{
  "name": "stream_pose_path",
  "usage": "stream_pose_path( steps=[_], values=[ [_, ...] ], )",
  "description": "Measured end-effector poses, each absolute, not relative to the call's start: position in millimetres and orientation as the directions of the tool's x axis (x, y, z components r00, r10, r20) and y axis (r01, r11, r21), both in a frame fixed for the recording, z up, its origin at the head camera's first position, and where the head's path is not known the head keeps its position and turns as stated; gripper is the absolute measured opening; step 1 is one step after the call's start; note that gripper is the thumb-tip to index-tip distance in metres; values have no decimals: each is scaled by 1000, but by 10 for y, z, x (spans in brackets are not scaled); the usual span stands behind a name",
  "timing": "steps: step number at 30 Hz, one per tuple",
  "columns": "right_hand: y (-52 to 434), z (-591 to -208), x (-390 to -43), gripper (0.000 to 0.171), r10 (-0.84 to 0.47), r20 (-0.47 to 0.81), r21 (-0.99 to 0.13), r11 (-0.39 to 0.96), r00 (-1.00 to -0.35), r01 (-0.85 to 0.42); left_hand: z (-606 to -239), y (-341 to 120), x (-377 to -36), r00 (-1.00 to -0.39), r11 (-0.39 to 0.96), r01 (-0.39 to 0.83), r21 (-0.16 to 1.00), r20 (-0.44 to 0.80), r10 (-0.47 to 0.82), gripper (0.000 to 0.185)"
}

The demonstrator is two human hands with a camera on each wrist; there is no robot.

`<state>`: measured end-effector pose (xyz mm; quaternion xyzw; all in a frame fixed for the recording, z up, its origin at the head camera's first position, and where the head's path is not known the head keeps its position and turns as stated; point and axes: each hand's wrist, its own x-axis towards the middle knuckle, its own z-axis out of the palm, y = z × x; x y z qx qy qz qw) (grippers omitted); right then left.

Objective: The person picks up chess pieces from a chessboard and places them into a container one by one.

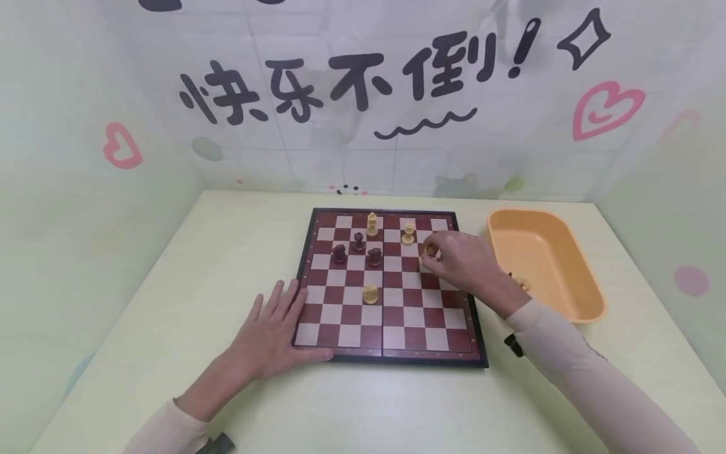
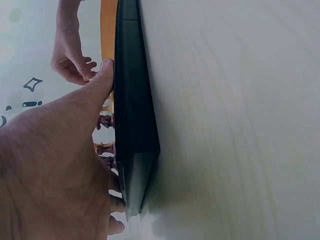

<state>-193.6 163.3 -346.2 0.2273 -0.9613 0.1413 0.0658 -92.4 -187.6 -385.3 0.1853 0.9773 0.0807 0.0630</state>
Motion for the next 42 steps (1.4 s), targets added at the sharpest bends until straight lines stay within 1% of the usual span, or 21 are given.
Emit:
stream_pose_path(
  steps=[7,14,25,35,42],
  values=[
    [1682,-3446,-1918,16,-423,190,-249,852,-886,-460,-3855,-1869,-918,-921,919,356,172,-100,375,126],
    [1786,-3423,-1901,13,-398,192,-210,876,-897,-433,-3856,-1866,-928,-919,914,365,178,-92,384,126],
    [1923,-3414,-1892,25,-343,146,-216,904,-928,-368,-3856,-1862,-933,-919,915,365,172,-91,384,126],
    [2011,-3377,-1884,24,-346,175,-218,900,-922,-379,-3843,-1863,-935,-921,920,358,161,-99,376,127],
    [2107,-3340,-1855,23,-317,160,-219,912,-935,-346,-3840,-1860,-931,-920,919,361,157,-102,378,126]
  ],
)
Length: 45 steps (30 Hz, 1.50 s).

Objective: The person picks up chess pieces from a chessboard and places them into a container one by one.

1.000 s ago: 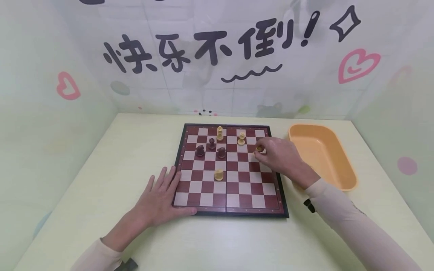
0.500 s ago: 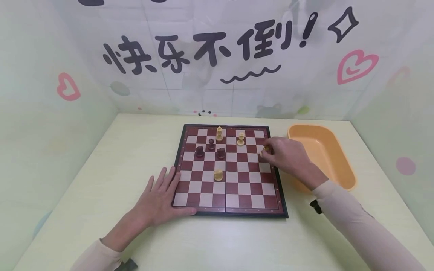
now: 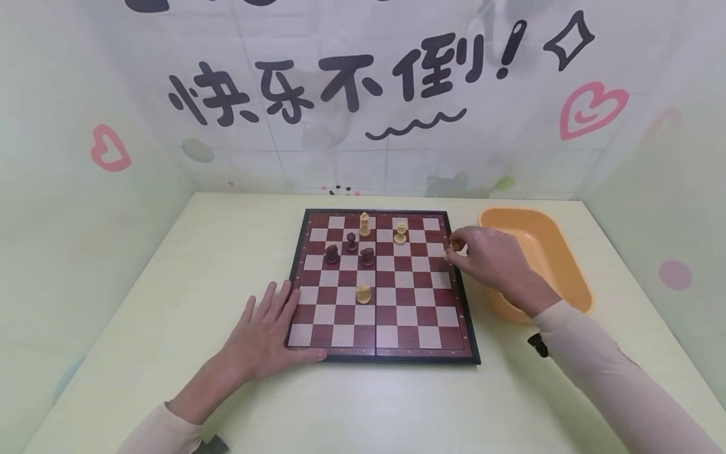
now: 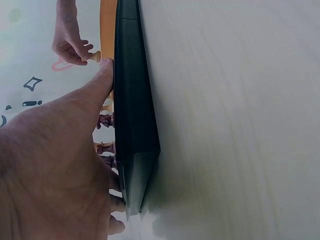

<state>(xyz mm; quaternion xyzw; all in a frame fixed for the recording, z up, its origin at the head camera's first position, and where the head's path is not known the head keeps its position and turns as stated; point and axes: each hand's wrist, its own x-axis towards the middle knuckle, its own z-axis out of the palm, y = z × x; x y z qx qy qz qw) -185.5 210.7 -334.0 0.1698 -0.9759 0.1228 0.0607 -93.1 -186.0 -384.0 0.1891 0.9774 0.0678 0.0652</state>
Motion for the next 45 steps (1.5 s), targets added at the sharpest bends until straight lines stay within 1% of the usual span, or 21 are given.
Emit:
stream_pose_path(
  steps=[5,13,18,23,28,31,36,40,45],
  values=[
    [2187,-3298,-1843,26,-317,127,-202,920,-940,-337,-3835,-1858,-935,-919,917,367,157,-96,384,126],
    [2307,-3243,-1835,25,-322,159,-168,923,-933,-347,-3840,-1857,-931,-918,916,371,152,-91,387,125],
    [2370,-3238,-1827,25,-322,168,-180,919,-932,-350,-3855,-1862,-920,-919,919,365,150,-98,382,126],
    [2458,-3225,-1826,19,-330,213,-201,906,-920,-372,-3873,-1867,-915,-918,918,368,147,-96,384,126],
    [2586,-3199,-1833,13,-343,262,-196,896,-902,-398,-3887,-1877,-921,-919,918,368,150,-90,384,125],
    [2679,-3175,-1818,15,-319,254,-187,910,-913,-370,-3886,-1878,-928,-919,917,369,151,-88,384,125],
    [2813,-3149,-1778,22,-248,192,-197,938,-950,-285,-3858,-1865,-936,-917,915,374,150,-88,389,124],
    [2891,-3174,-1765,23,-228,162,-208,943,-960,-260,-3844,-1864,-936,-918,917,369,152,-94,385,124],
    [2946,-3215,-1750,24,-216,158,-202,948,-964,-246,-3841,-1862,-930,-918,917,365,158,-104,383,125]
  ],
)
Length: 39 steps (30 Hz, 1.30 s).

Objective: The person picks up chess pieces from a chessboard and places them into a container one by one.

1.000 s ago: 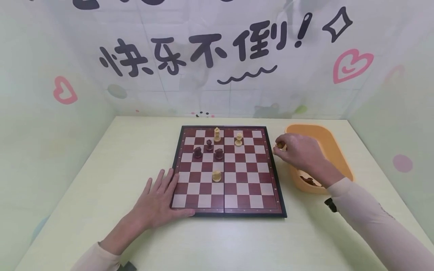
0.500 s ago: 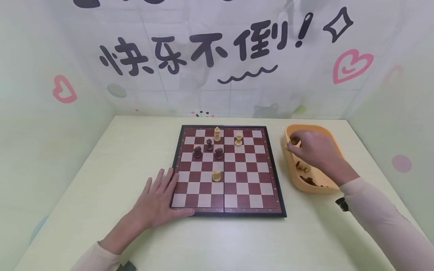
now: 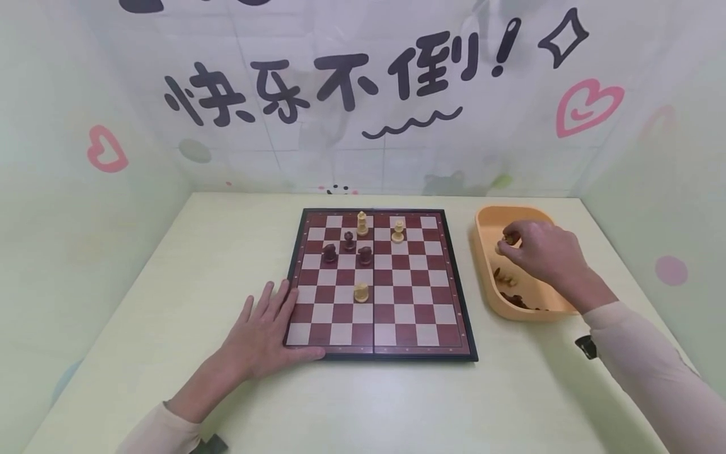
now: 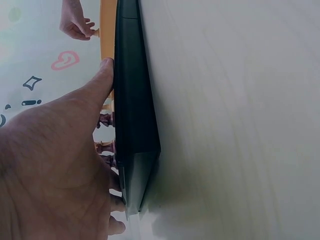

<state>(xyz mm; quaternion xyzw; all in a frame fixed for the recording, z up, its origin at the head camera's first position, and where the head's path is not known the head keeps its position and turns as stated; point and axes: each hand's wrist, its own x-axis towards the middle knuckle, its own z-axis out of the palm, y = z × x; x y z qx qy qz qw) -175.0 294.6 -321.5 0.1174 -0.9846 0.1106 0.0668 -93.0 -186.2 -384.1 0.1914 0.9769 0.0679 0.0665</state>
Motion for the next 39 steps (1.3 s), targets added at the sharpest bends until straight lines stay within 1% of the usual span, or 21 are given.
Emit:
stream_pose_path(
  steps=[6,9,15,25,33,39],
  values=[
    [2939,-3235,-1771,33,-216,142,-203,949,-966,-242,-3852,-1873,-926,-920,919,361,160,-104,379,125],
    [2939,-3222,-1778,35,-202,131,-201,953,-971,-225,-3862,-1879,-926,-920,919,361,156,-104,379,125],
    [2935,-3183,-1799,33,-184,149,-213,954,-972,-213,-3873,-1893,-928,-922,921,357,157,-98,374,125],
    [2802,-3228,-1864,31,-209,140,-225,945,-968,-237,-3876,-1890,-925,-921,918,359,170,-97,378,124],
    [2648,-3239,-1912,24,-267,196,-203,930,-944,-306,-3910,-1890,-927,-922,915,360,184,-80,379,123],
    [2561,-3237,-1940,24,-254,218,-218,929,-942,-301,-3868,-1876,-936,-921,918,357,174,-99,377,124]
  ],
)
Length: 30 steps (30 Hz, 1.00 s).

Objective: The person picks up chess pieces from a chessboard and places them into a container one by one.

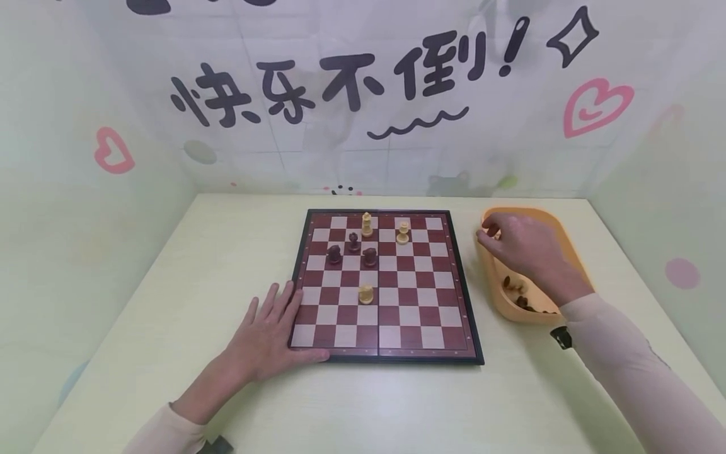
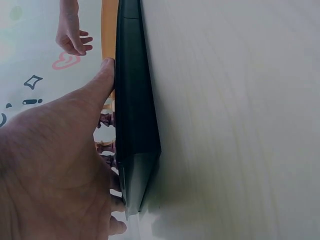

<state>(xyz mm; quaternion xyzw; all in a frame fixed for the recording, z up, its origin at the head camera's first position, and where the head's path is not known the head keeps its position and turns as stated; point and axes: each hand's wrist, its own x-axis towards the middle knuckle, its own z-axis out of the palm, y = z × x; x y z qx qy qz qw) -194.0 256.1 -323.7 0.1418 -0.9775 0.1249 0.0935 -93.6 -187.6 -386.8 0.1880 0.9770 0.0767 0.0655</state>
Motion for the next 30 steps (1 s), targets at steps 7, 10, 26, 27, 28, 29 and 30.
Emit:
stream_pose_path(
  steps=[7,10,26,27,28,29,30],
  values=[
    [2435,-3196,-1967,36,-235,158,-233,935,-959,-267,-3847,-1874,-938,-920,918,356,172,-105,377,125],
    [2359,-3186,-1988,39,-240,138,-245,932,-961,-268,-3835,-1872,-934,-920,918,356,173,-108,377,125],
    [1960,-3273,-2079,29,-302,128,-279,903,-945,-327,-3858,-1882,-937,-922,920,345,183,-114,369,125],
    [1946,-3279,-2084,30,-302,123,-278,904,-945,-326,-3857,-1882,-936,-923,921,345,181,-115,368,125],
    [1932,-3288,-2094,30,-304,118,-276,904,-945,-326,-3860,-1883,-933,-923,922,344,180,-115,367,125],
    [1916,-3294,-2104,31,-307,116,-275,904,-945,-328,-3861,-1883,-931,-924,922,342,180,-114,365,126],
    [1900,-3300,-2117,32,-310,115,-274,903,-944,-330,-3863,-1884,-928,-924,922,342,180,-113,364,126]
  ],
)
